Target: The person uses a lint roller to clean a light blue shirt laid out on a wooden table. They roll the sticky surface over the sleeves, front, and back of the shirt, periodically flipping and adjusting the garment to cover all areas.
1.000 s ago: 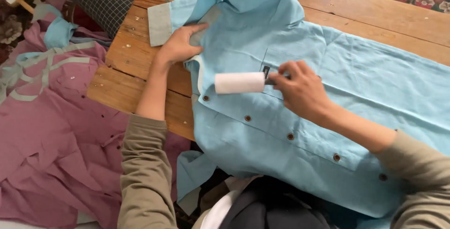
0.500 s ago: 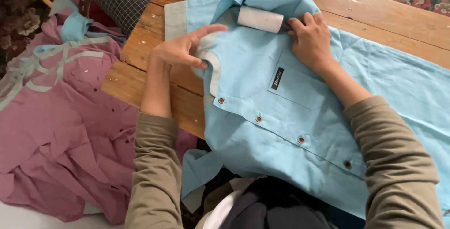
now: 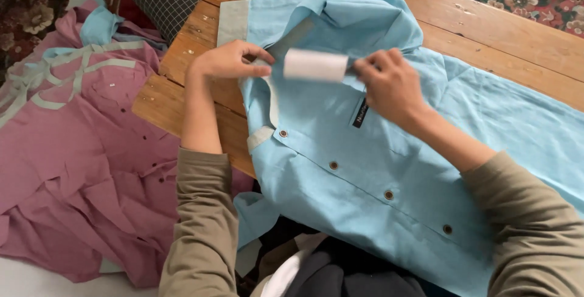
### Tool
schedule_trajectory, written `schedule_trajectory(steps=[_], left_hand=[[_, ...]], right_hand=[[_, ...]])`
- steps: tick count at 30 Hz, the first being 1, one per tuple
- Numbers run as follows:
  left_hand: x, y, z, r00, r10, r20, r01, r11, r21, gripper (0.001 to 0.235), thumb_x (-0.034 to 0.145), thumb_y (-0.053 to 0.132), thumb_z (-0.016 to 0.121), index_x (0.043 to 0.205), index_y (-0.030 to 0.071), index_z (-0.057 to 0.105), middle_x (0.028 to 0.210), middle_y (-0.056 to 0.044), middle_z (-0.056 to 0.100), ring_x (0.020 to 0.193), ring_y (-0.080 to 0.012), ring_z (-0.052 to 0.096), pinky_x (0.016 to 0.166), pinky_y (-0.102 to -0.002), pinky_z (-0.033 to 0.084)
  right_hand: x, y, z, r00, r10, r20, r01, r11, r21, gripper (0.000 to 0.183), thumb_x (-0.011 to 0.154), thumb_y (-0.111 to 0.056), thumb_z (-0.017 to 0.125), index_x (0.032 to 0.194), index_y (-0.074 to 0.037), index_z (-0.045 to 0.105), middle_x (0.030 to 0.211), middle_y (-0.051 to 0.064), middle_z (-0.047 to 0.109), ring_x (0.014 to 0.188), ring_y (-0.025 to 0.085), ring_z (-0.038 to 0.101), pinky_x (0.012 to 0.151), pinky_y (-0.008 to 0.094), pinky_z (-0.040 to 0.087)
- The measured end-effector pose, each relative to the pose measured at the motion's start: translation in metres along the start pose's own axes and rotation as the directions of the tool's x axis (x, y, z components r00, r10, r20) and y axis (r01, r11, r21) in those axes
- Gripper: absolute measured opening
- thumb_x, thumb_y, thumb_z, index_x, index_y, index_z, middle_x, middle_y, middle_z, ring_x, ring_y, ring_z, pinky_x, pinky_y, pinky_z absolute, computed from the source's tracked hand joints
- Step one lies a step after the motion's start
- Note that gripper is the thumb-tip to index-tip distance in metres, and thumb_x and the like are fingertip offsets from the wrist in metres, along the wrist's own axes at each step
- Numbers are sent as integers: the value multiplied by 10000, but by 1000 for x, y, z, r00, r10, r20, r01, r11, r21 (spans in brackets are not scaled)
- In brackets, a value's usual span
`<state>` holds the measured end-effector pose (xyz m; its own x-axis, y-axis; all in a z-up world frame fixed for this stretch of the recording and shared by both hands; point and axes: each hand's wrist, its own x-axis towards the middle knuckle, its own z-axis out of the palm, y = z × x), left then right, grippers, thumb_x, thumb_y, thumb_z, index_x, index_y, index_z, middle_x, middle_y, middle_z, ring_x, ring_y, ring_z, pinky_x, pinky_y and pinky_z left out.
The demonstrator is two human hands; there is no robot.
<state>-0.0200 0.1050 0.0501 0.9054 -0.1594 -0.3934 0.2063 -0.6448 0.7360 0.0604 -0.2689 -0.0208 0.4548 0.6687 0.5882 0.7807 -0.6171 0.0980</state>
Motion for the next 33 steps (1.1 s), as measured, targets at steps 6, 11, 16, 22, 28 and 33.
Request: schedule_trajectory(steps=[6,11,16,22,28,33], left_hand=[[16,-21,8,989,18,-145,-4,996,91,320,789,356,857,1089,257,805,1093,-62,688,1015,-187,656,867,-347,560],[0,12,5,998,25,-51,-16,985,170,299,837,162,692,1126,169,771,1356,-9,662,1169,-155,637,943,-317,493],[2,16,10,994,13,-105,9,978,209,532,787,145,645,1316,165,698,1607,-89,430,1332,-188,532,899,-324,476],[11,17,13,983,74,-169,-28,965,259,821,782,227,640,1564,113,418,1592,-101,411,1378,-269,472,1098,-406,421],[38,24,37,970,101,-221,-20,939,343,591,1004,405,576,1566,287,435,1559,-137,328,1454,-350,311,1162,-547,325],[76,-8,55,843,347,-412,-52,814,579,409,1057,313,557,1460,265,605,1242,-155,445,1034,-389,590,824,-563,530]], right_hand=[[17,9,37,998,-56,24,53,993,103,79,979,-264,702,1047,-237,729,982,47,597,925,306,597,714,381,554],[67,32,53,984,17,177,-37,993,113,289,977,-165,681,1257,-149,754,973,164,507,918,388,466,576,489,542],[74,33,57,999,-26,-21,19,957,-291,147,956,-276,742,930,-167,646,865,-5,535,820,223,550,457,333,436],[17,-33,-89,993,68,95,-71,997,23,95,1039,-174,645,1117,-136,605,953,53,542,870,280,555,427,423,454],[-93,-49,-131,960,40,278,-75,991,115,200,959,-180,678,1156,-151,662,985,59,610,889,297,585,539,410,513],[-95,-21,-90,964,44,261,-54,998,31,452,868,3,636,1256,-227,621,1198,131,514,1042,382,512,457,442,538]])
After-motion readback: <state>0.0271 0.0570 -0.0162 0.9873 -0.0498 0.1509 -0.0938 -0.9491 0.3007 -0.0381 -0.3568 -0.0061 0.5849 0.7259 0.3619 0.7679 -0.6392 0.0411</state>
